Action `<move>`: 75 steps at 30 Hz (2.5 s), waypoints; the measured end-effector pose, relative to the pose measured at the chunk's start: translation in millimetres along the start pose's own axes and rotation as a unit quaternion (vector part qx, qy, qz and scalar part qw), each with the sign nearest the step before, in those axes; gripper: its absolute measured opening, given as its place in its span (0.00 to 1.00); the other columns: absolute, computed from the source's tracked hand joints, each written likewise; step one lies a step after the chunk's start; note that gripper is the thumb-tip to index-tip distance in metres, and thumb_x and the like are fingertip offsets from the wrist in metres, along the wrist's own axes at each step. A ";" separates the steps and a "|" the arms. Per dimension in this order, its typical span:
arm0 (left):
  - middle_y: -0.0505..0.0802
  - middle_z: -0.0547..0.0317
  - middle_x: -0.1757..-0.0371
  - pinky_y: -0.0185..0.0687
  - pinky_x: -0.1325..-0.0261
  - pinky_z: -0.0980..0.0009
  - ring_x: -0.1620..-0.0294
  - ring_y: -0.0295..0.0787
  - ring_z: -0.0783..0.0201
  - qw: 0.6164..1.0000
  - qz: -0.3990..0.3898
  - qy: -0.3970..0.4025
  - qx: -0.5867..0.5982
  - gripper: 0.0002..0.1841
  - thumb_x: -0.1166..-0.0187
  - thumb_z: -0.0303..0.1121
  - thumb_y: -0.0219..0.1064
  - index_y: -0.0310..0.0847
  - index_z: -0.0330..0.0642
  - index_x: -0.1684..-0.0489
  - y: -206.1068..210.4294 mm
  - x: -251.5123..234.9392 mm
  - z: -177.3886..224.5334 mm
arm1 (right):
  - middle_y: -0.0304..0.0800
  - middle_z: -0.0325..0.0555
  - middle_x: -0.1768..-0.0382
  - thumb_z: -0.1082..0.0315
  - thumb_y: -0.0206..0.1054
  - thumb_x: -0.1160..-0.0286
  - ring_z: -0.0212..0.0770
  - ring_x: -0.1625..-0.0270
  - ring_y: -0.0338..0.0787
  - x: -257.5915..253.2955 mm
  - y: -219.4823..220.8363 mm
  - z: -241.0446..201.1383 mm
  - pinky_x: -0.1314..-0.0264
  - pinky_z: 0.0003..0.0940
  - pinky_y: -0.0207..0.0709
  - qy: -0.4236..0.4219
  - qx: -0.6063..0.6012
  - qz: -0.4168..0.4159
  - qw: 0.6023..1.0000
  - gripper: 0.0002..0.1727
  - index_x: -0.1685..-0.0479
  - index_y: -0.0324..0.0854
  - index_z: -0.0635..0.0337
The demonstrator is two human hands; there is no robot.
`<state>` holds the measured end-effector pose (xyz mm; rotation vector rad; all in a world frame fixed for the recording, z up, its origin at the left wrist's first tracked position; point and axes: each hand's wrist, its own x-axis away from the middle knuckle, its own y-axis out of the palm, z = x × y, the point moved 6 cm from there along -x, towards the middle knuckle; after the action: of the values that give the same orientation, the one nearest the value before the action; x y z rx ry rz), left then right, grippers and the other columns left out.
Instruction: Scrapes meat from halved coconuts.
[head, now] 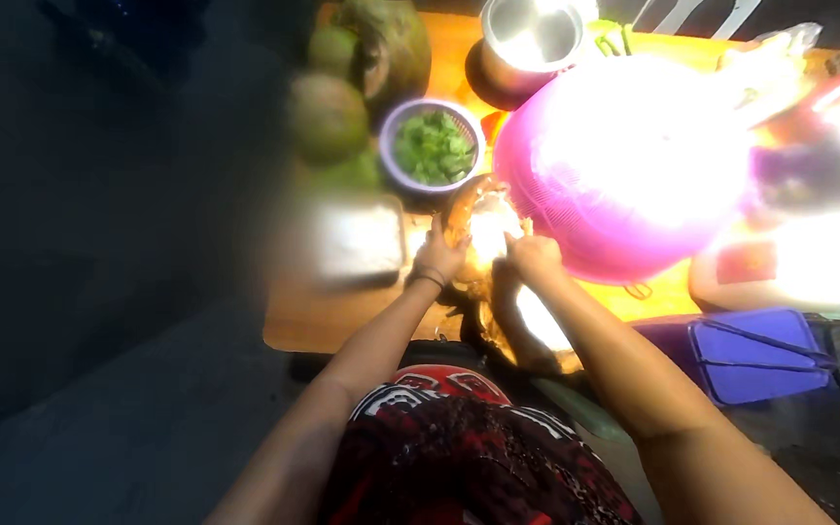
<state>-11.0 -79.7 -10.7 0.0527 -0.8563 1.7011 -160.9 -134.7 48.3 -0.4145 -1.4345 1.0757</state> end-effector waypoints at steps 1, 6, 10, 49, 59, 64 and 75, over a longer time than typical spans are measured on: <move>0.80 0.39 0.22 0.80 0.33 0.39 0.33 0.86 0.38 1.000 0.002 -0.001 -0.002 0.45 0.18 0.57 0.65 0.45 0.51 0.04 0.3 -0.6 0.3 | 0.88 0.70 0.40 0.68 0.59 0.13 0.71 0.37 0.88 4.3 -1.8 1.9 0.43 0.70 0.80 0.002 0.001 -0.019 1.000 0.22 0.23 0.77 0.63; 0.83 0.37 0.26 0.80 0.34 0.38 0.35 0.88 0.39 1.000 0.009 -0.003 0.005 0.45 0.18 0.56 0.66 0.46 0.51 0.05 -0.1 0.5 -7.2 | 0.87 0.71 0.37 0.67 0.55 0.10 0.72 0.32 0.86 11.7 -30.0 6.0 0.40 0.73 0.77 0.008 -0.051 -0.005 0.999 0.18 0.30 0.82 0.64; 0.83 0.37 0.25 0.81 0.34 0.39 0.35 0.88 0.39 1.000 0.007 0.006 0.002 0.45 0.18 0.56 0.66 0.46 0.50 0.05 -0.5 -1.2 -5.9 | 0.86 0.76 0.40 0.70 0.56 0.12 0.76 0.40 0.88 -5.0 -5.1 -3.1 0.47 0.71 0.79 -0.012 -0.048 0.051 0.997 0.32 0.08 0.61 0.50; 0.82 0.39 0.23 0.80 0.33 0.40 0.33 0.87 0.39 1.000 0.010 -0.012 0.001 0.45 0.18 0.56 0.66 0.46 0.51 0.04 -0.6 0.1 -1.2 | 0.89 0.70 0.40 0.66 0.57 0.11 0.71 0.35 0.88 13.6 -9.5 11.9 0.42 0.72 0.79 0.008 0.009 -0.034 0.999 0.17 0.35 0.84 0.65; 0.82 0.38 0.24 0.79 0.33 0.38 0.33 0.86 0.38 1.000 0.004 -0.009 0.010 0.45 0.18 0.56 0.66 0.46 0.52 0.04 -1.0 0.8 -2.1 | 0.89 0.71 0.41 0.66 0.57 0.11 0.71 0.35 0.88 11.5 -5.8 16.9 0.42 0.70 0.79 -0.003 0.025 -0.033 0.999 0.18 0.33 0.84 0.64; 0.82 0.39 0.24 0.79 0.33 0.38 0.32 0.86 0.38 1.000 0.010 -0.007 0.014 0.45 0.19 0.57 0.66 0.46 0.54 0.04 0.9 -1.7 -5.7 | 0.88 0.72 0.41 0.73 0.54 0.13 0.73 0.39 0.88 0.2 -33.6 7.4 0.47 0.70 0.79 -0.017 0.034 0.032 0.999 0.27 0.15 0.72 0.51; 0.83 0.39 0.24 0.79 0.32 0.39 0.32 0.86 0.39 1.000 0.010 -0.010 0.011 0.45 0.19 0.56 0.67 0.47 0.52 0.05 -0.5 0.7 -2.6 | 0.89 0.71 0.43 0.71 0.54 0.12 0.73 0.39 0.89 5.0 -28.8 14.3 0.47 0.70 0.79 -0.014 0.034 0.020 0.999 0.25 0.17 0.74 0.52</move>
<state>-9.7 -77.7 -12.0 0.0758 -0.8558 1.7302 -165.2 -150.5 76.5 -0.3824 -1.4153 1.1637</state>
